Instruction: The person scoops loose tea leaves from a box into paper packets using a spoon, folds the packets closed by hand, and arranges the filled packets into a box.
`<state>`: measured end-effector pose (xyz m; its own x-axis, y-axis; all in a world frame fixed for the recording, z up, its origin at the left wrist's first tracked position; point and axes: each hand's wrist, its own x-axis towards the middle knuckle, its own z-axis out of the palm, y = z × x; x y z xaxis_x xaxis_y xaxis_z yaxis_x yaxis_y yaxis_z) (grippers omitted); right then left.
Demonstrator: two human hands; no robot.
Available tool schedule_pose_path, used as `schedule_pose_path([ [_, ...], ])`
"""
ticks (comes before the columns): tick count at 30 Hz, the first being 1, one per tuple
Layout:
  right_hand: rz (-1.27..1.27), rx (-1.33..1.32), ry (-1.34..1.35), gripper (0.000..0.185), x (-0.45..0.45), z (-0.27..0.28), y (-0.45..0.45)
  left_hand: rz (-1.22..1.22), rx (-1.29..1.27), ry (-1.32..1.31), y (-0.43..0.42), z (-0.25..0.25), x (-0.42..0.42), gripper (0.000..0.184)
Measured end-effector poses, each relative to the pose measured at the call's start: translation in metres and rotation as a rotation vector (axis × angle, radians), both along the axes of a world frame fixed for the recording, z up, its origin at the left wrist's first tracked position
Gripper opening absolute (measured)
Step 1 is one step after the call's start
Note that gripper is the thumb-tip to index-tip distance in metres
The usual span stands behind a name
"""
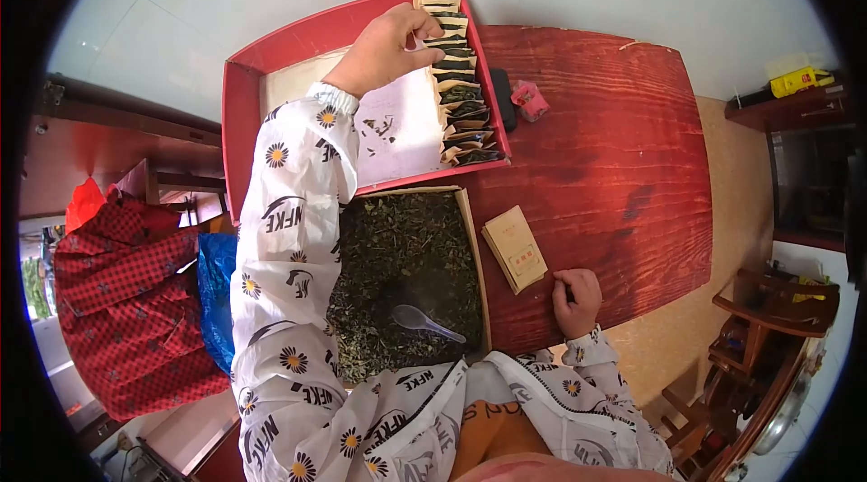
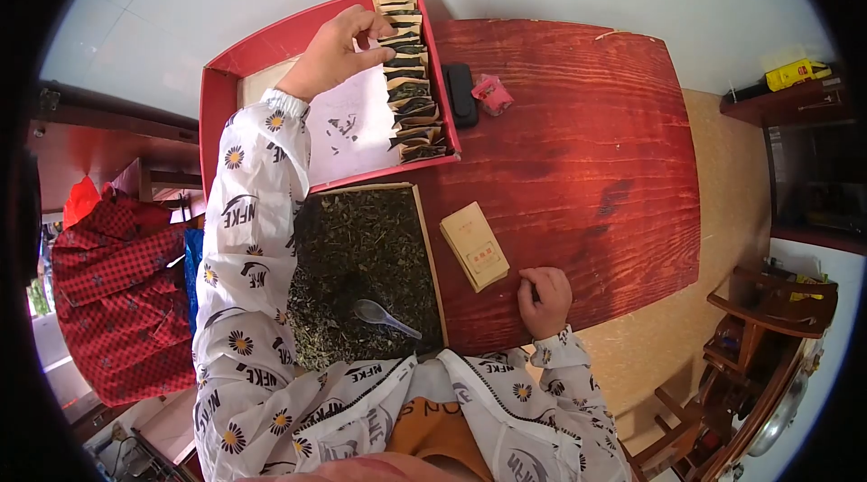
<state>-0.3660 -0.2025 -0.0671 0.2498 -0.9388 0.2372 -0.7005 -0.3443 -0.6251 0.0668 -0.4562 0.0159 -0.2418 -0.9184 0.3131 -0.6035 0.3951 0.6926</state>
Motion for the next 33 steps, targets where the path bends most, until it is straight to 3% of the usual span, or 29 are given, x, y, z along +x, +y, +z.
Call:
schedule_pose_path([
  [5,-0.009,0.003,-0.004,0.019,0.002,0.002,-0.001,-0.005,0.165,0.042,0.016,0.012,0.001,0.024],
  [13,-0.002,0.0,-0.003,0.019,0.001,0.001,0.0,-0.066,0.016,-0.077,0.011,0.012,-0.013,0.027],
  [23,-0.001,0.005,0.004,0.019,0.002,0.002,-0.001,-0.044,0.172,0.005,0.025,0.026,-0.018,0.025],
  [28,-0.006,0.003,0.002,0.018,0.002,0.003,-0.001,-0.112,0.058,-0.169,0.025,0.024,-0.026,0.025],
  [33,-0.003,0.004,0.003,0.018,0.002,0.004,-0.002,-0.101,0.053,-0.136,0.023,0.019,-0.027,0.026],
])
